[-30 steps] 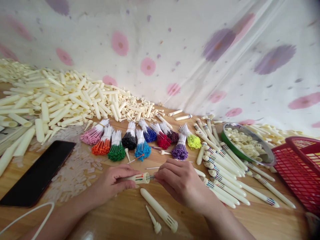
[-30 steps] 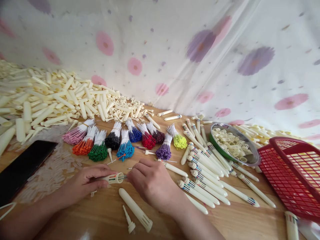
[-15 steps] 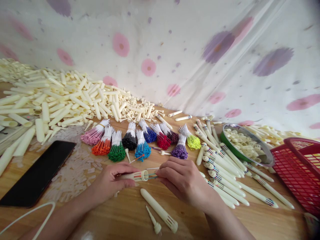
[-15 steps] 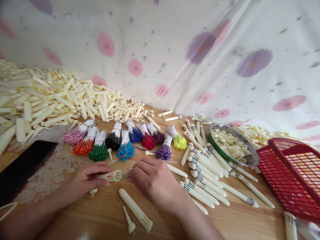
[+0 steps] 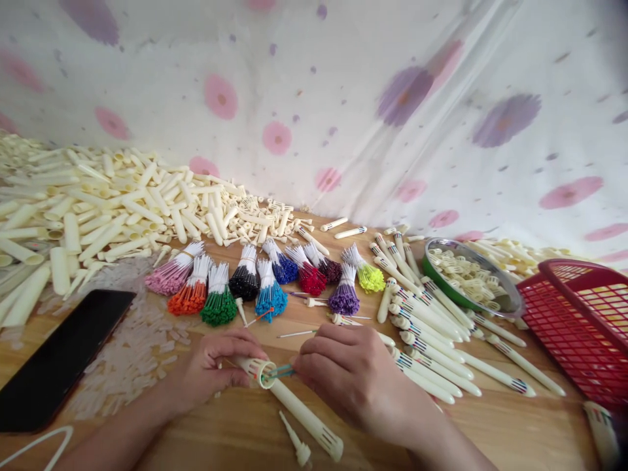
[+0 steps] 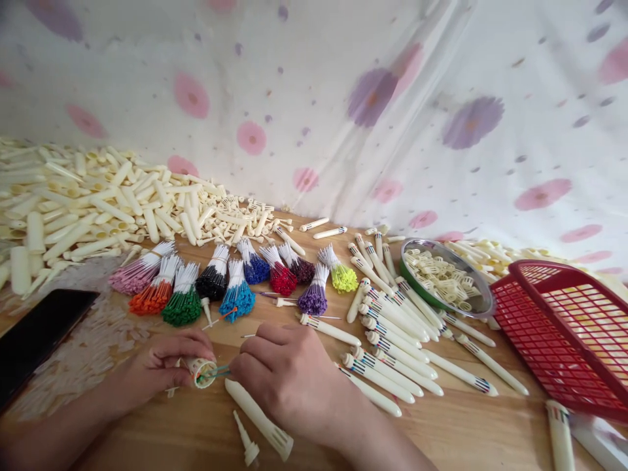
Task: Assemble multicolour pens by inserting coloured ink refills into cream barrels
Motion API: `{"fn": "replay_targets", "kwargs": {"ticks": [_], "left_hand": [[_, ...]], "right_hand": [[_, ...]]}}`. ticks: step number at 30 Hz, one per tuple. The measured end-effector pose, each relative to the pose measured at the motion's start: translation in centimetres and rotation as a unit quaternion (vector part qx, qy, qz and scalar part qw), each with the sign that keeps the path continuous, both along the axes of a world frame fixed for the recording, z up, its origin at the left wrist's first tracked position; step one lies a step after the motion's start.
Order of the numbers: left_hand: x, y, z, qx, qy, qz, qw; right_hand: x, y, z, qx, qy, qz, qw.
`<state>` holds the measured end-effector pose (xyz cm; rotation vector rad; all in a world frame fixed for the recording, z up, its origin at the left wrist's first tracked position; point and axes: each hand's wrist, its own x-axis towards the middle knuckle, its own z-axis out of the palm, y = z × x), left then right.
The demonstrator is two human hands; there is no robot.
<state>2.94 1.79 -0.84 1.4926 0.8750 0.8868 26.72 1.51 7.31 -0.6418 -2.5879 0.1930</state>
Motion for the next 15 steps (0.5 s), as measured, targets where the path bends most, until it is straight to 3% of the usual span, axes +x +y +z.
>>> {"fn": "replay_targets", "kwargs": {"ticks": [15], "left_hand": [[0.6, -0.4, 1.2, -0.056, 0.018, 0.011, 0.998]], "right_hand": [[-0.1, -0.1, -0.1, -0.002, 0.001, 0.006, 1.0]]}}
